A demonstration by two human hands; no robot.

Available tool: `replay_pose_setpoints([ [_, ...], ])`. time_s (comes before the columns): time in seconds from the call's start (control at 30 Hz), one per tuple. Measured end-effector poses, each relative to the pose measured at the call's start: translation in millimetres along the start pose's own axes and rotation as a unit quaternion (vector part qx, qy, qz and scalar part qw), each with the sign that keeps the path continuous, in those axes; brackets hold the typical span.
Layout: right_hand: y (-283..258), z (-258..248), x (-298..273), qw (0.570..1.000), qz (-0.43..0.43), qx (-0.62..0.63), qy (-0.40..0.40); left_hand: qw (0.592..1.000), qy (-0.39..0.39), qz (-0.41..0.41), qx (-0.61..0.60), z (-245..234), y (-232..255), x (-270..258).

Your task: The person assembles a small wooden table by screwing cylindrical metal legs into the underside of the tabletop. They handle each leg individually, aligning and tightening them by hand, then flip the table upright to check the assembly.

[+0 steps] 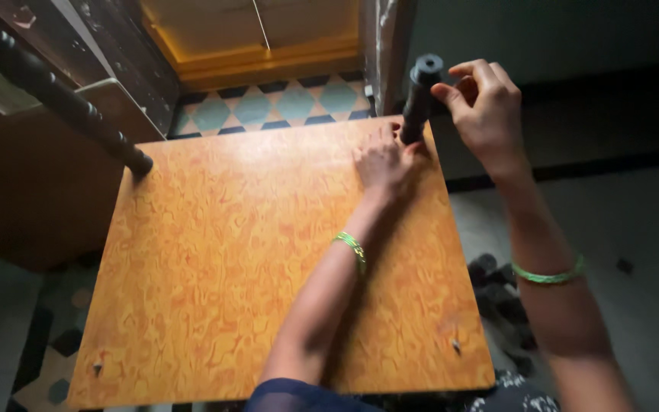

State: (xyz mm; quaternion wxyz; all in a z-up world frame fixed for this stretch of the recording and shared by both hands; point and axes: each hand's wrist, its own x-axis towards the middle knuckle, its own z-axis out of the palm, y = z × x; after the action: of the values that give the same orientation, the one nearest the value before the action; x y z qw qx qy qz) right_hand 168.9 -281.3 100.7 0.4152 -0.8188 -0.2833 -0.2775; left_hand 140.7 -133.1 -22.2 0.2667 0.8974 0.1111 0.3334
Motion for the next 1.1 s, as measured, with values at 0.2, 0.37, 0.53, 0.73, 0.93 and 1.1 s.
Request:
replay_pose_setpoints([
  [0.2,-12,32,20,0.996,-0.059,-0.039,0.045,0.999,-0.002,-0.009,-0.044,11,6,15],
  [0.37,-5,45,24,0.997,-0.023,-0.044,0.06,0.998,-0.015,-0.013,-0.056,9,5,23],
  [0.53,2,48,28,0.998,-0.021,-0.023,0.053,0.997,-0.011,0.006,-0.08,12,2,25],
  [0.73,4,45,36,1.0,0.0,-0.008,0.017,0.996,-0.015,0.02,-0.087,13,-1,26],
  [0.93,10,31,48,0.996,0.013,-0.015,-0.081,0.996,-0.007,0.023,-0.085,15,-4,26],
  [1.1,10,4,61,0.974,-0.009,0.061,-0.219,0.996,-0.019,0.013,-0.083,15,-3,26],
])
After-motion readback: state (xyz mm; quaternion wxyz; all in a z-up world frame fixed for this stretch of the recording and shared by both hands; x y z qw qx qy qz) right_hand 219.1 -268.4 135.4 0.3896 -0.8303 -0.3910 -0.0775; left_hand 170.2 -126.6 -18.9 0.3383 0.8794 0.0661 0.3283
